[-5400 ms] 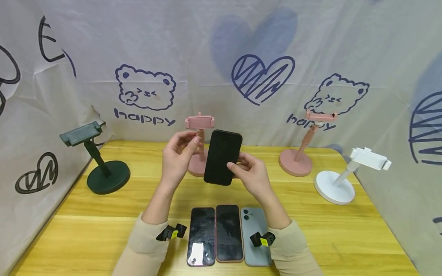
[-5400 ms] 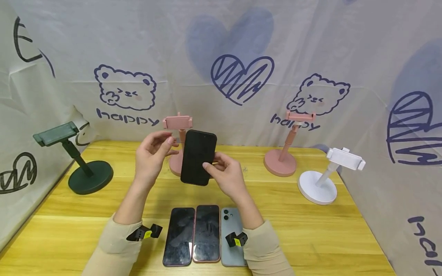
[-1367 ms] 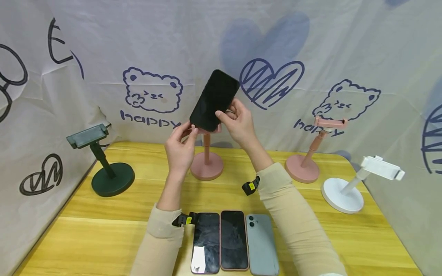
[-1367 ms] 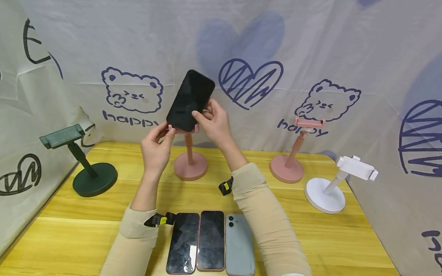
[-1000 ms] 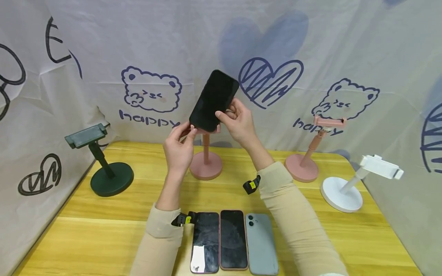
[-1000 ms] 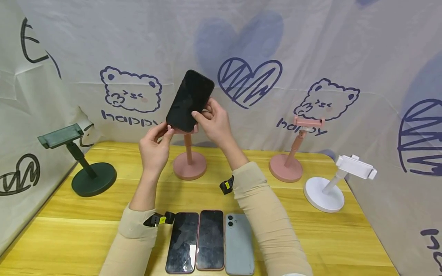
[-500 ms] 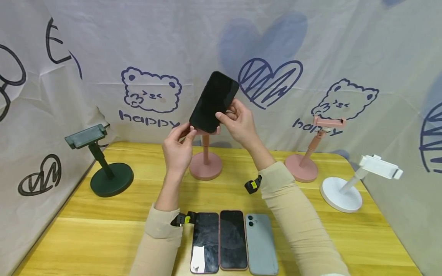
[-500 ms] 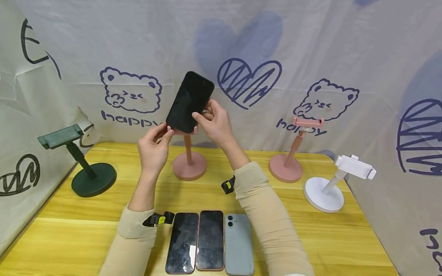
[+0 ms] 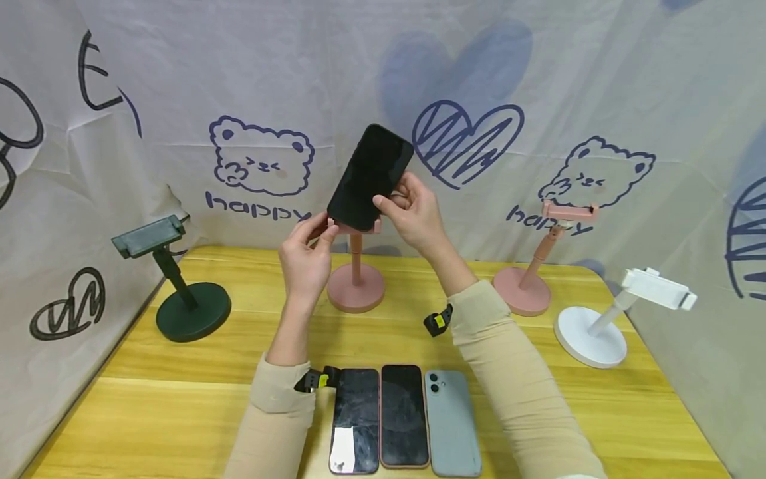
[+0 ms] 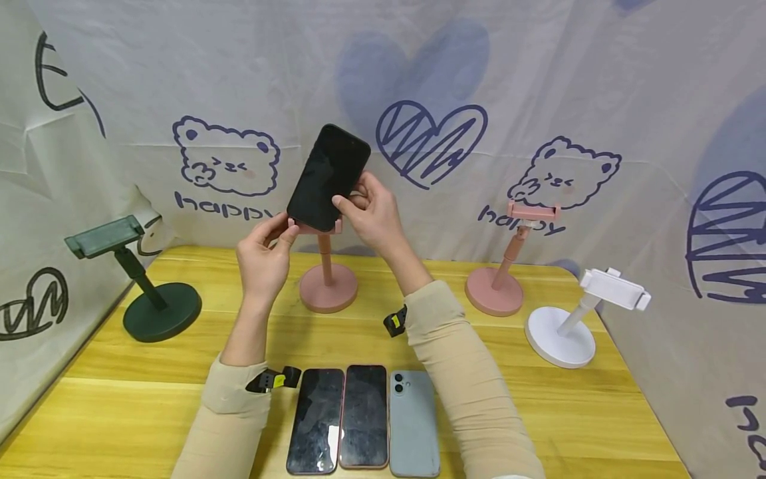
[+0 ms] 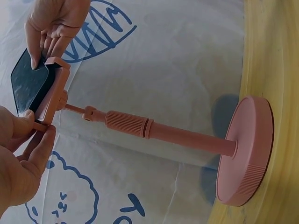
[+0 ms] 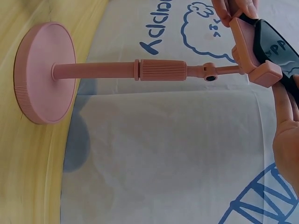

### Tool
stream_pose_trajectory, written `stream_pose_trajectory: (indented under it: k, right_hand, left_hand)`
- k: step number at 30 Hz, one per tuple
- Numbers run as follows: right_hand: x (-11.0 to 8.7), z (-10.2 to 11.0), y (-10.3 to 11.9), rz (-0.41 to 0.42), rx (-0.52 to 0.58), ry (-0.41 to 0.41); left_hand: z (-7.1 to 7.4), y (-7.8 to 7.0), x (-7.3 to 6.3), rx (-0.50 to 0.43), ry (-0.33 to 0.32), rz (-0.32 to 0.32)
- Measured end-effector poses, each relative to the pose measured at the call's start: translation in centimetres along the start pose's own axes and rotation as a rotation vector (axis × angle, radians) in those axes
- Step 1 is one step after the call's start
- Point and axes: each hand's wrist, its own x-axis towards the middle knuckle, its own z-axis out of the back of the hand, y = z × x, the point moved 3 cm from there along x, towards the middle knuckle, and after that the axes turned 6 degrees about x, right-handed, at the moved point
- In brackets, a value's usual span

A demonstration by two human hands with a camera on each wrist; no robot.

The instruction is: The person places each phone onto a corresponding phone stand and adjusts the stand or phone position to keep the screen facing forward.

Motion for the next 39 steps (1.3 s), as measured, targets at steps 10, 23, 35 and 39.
stream_pose_trajectory:
  k: [10,23,35,39]
  right_hand:
    - [-0.02,-0.06,-0.10,0.014,0.009,0.008]
    - [-0.06,-0.19,0.18,0.017,-0.021,0.021]
    - [0.01,-0.11,0.44,-0.007,-0.091,0.038]
    - [0.11,-0.07,0.64,-0.014,-0.124,0.065]
  left_hand:
    - [0.28,0.19,0.12,-0.009,-0.006,-0.003]
    - [0.59,0.47,0.37,-0.067,0.007,0.030]
    - [0.94,0.55,0.47,-0.122,0.018,0.085]
    - [1.01,0.68,0.50,-0.130,0.018,0.093]
